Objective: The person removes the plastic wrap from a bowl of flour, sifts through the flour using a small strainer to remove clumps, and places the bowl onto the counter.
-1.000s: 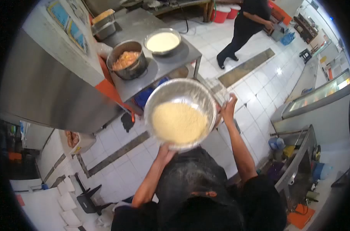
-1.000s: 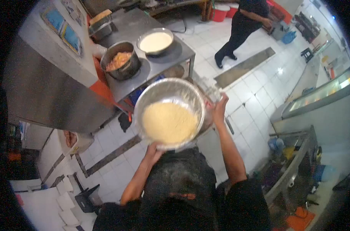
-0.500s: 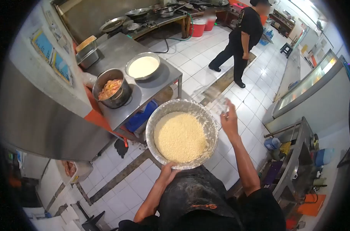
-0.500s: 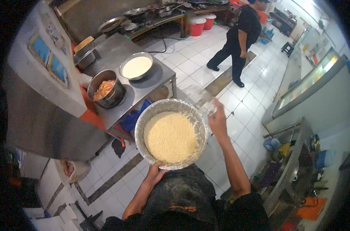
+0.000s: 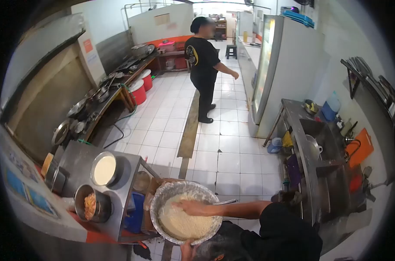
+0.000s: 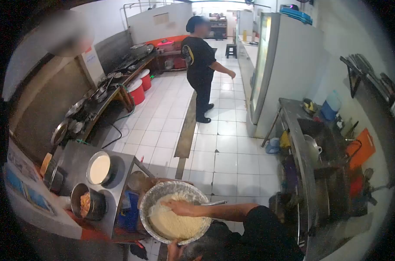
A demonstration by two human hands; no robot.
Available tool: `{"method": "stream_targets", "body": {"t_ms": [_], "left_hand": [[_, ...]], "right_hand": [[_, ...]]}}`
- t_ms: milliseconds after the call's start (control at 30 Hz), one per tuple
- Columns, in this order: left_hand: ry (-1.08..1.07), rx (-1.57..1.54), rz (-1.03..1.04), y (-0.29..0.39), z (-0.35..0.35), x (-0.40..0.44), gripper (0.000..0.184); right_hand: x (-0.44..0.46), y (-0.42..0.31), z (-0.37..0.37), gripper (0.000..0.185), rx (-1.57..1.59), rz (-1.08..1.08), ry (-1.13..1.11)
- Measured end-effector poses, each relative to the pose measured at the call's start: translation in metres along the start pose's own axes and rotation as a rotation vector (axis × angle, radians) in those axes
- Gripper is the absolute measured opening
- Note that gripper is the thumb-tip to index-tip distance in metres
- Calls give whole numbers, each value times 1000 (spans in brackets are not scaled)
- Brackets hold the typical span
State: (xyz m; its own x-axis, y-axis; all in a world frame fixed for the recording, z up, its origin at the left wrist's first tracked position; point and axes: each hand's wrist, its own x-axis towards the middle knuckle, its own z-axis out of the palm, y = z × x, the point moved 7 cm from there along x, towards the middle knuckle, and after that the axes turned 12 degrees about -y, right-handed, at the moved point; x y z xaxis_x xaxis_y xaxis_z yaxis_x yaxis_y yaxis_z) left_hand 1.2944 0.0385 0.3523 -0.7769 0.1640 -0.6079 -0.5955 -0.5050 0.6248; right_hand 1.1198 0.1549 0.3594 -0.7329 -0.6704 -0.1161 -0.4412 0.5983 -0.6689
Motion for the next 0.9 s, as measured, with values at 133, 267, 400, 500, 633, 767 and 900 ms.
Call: {"method": "stream_targets", "body": {"t_ms": [133,267,400,500,633,767,900], "left_hand": [[-47,132,-1,2,5,6,36],[-65,227,9,3,7,7,36],[-76,307,25,6,10,7,35],[-79,369,40,8,10,6,34],[-81,451,67,12,14,9,33],[-87,517,82,10,18,9,33],[-81,581,109,15,19,9,32]], "right_hand": [[-6,5,11,59,182,27,-102],[-8,24,43,62,261,-58,-81],[-9,39,65,55,379,148,-399],[-33,14,8,57,166,197,-111],[-36,7,-18,50,196,319,-34],[-9,59,36,43,261,232,-51],[-17,69,24,39,312,240,48]]}}
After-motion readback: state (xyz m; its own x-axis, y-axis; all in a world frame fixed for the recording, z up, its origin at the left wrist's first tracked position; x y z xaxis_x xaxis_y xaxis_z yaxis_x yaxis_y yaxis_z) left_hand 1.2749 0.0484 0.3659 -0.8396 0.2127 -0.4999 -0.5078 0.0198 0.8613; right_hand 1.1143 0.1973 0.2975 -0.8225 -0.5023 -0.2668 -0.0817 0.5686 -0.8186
